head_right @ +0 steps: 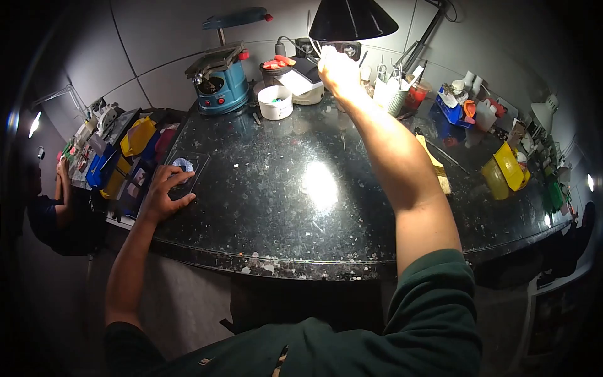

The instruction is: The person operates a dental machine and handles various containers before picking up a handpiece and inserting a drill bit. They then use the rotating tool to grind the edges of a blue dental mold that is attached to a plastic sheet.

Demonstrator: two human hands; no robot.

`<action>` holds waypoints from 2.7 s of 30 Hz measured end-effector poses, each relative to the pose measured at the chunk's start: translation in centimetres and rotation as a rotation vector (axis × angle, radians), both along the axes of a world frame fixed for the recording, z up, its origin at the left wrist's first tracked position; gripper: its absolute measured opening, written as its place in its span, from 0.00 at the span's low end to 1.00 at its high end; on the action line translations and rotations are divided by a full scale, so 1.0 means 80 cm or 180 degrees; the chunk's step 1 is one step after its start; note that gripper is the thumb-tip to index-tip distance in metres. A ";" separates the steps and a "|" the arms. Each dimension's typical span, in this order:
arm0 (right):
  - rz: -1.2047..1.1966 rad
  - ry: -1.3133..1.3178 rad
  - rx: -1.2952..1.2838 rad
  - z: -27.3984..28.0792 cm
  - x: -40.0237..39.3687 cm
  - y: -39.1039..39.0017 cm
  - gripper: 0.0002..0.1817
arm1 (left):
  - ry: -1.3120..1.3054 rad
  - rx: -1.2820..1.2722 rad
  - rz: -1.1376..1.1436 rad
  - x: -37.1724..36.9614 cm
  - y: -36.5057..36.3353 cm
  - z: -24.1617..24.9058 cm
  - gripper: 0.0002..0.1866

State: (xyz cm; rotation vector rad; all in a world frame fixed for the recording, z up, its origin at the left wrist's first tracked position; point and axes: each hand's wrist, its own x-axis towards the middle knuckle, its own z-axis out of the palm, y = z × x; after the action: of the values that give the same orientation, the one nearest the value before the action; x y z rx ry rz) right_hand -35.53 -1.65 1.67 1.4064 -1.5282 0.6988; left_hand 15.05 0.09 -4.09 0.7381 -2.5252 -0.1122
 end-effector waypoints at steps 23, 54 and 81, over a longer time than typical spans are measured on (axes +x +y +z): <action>0.1144 -0.0259 0.0904 -0.013 0.025 -0.029 0.16 | 0.0086 0.0126 0.0041 0.005 -0.007 -0.002 0.21; -0.0211 -0.0383 0.1826 -0.031 -0.017 -0.051 0.23 | 0.0123 0.0099 0.0192 0.005 -0.009 -0.003 0.20; 0.0119 0.0893 0.1771 0.021 0.025 0.120 0.12 | 0.0077 0.0121 0.0137 0.008 -0.009 -0.008 0.21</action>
State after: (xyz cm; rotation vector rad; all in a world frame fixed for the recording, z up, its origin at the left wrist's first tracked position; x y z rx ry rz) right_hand -33.52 7.96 3.31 1.8536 -1.5321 0.0768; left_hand 15.70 -0.65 -4.69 0.8011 -2.4889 -0.1539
